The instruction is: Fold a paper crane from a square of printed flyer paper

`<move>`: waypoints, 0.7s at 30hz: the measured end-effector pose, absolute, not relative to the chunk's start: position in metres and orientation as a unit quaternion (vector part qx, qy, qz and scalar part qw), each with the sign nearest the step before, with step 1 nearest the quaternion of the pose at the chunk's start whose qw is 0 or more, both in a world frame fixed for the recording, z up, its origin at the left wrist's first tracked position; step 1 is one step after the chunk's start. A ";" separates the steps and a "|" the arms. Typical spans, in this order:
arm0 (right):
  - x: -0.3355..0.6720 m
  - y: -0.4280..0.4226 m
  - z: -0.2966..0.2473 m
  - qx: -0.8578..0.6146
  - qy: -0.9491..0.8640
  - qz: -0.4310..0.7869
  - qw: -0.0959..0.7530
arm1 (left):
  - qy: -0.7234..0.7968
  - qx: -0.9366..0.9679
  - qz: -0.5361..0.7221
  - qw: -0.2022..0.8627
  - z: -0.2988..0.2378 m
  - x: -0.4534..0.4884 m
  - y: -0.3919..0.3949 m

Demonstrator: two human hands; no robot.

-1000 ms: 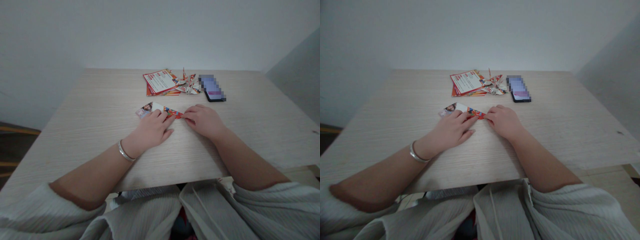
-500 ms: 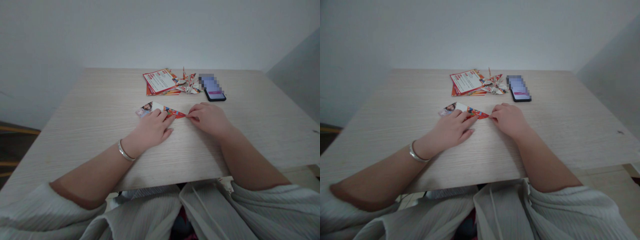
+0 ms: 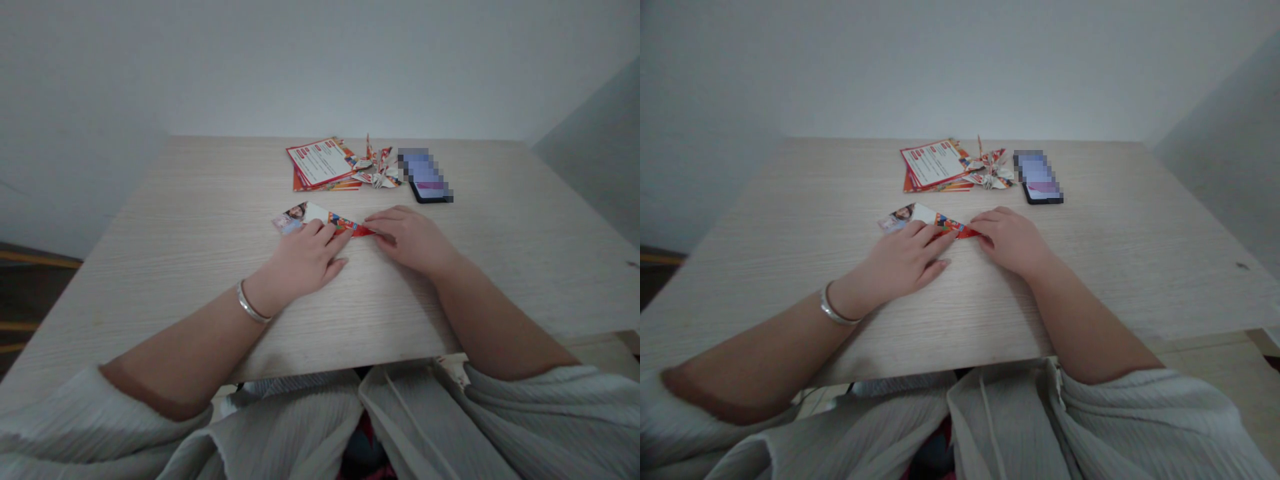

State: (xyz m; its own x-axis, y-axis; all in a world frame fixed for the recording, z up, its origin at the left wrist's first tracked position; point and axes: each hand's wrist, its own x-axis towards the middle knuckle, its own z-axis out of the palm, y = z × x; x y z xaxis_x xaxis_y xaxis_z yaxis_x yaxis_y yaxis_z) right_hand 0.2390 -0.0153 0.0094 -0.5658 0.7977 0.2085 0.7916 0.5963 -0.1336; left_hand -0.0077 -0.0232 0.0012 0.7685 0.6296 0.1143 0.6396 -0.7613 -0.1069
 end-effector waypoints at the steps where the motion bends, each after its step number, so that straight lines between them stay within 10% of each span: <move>1: 0.236 -0.015 0.008 -0.429 -0.896 0.017 0.117 | -0.339 -0.938 -0.039 0.068 0.000 -0.008 -0.022; 21: 0.221 -0.017 0.007 -0.419 -0.905 -0.015 0.069 | -0.339 -0.938 -0.064 0.024 -0.004 -0.013 -0.023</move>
